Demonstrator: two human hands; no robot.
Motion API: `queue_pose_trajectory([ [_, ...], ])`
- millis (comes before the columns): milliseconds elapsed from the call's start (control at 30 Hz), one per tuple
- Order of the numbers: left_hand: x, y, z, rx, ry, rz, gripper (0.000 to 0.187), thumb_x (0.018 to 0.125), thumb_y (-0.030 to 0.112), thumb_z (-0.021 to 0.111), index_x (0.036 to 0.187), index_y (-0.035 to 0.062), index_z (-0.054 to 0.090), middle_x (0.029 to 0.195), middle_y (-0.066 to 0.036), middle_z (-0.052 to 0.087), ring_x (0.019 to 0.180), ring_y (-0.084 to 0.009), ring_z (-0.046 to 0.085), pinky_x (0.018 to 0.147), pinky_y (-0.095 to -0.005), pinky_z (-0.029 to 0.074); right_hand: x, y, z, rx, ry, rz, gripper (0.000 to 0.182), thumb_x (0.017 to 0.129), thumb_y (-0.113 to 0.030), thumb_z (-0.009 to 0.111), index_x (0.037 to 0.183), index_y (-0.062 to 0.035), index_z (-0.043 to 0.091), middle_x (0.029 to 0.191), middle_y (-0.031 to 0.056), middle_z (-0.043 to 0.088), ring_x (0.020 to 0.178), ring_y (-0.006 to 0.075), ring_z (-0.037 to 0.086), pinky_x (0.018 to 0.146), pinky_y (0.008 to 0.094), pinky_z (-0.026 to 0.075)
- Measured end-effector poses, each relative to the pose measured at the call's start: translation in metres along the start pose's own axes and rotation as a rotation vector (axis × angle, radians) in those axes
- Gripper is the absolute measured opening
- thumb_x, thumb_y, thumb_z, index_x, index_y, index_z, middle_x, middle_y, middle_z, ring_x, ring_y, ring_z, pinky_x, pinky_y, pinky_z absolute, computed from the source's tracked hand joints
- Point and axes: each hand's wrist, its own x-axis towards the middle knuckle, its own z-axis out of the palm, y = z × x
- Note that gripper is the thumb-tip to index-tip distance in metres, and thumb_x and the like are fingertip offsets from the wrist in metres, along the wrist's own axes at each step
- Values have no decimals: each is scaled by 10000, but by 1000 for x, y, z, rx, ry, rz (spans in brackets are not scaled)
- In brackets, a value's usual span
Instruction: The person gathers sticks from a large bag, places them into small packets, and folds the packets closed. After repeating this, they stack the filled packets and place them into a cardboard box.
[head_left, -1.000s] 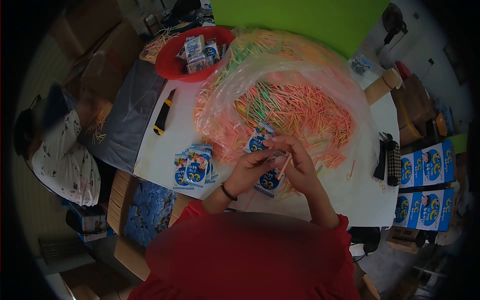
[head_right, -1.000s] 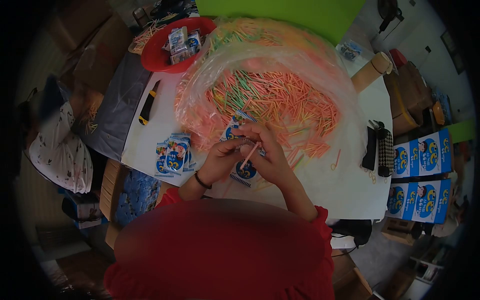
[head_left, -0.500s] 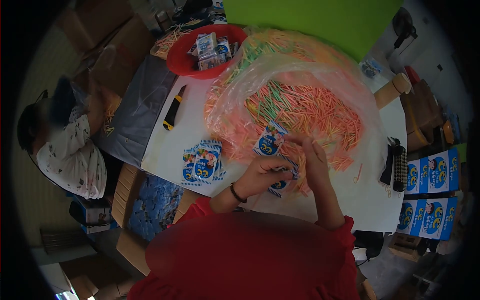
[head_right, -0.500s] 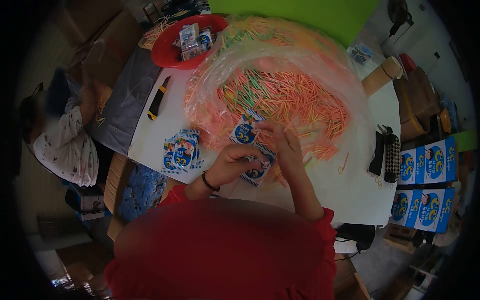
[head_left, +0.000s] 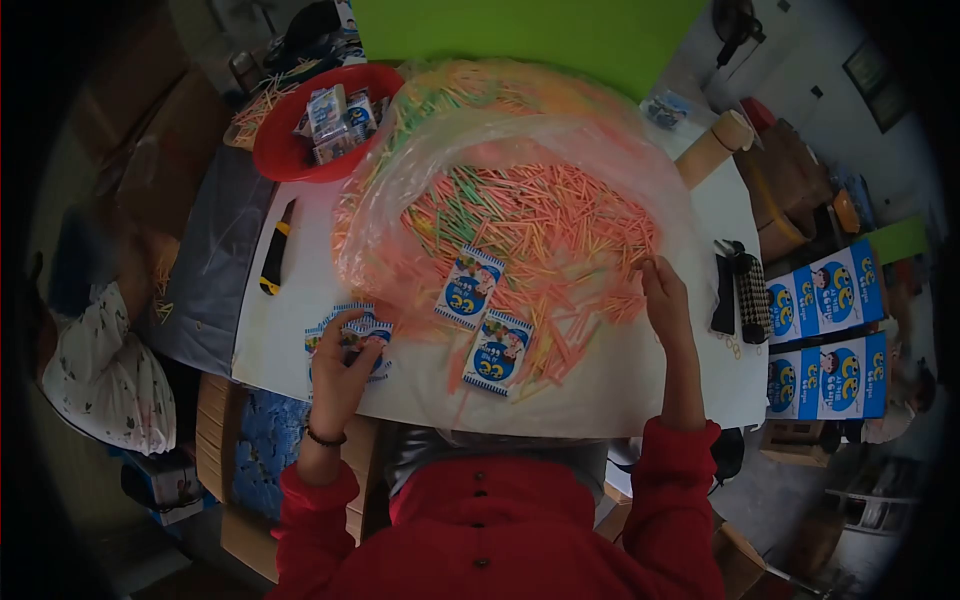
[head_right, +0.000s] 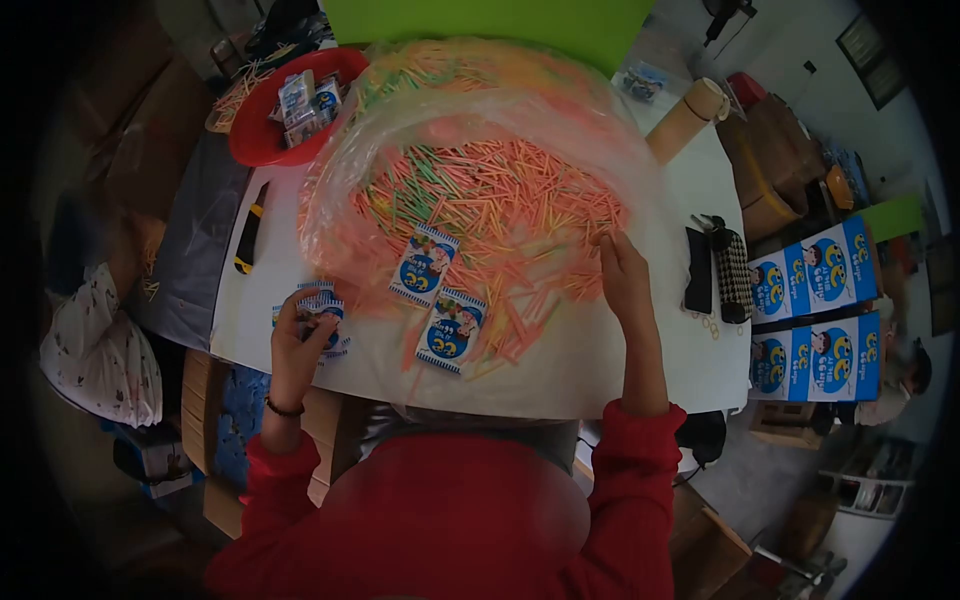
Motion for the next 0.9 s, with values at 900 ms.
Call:
queue_pose_trajectory([
  [900,99,-16,100,731,-57,445,193,763,130,707,864,34,573,817,-124,584,850,-312,545,756,-406,427,44,-8,22,-375,-155,-186,104,905,-73,569,983,-12,603,994,124,642,935,214,614,864,313,463],
])
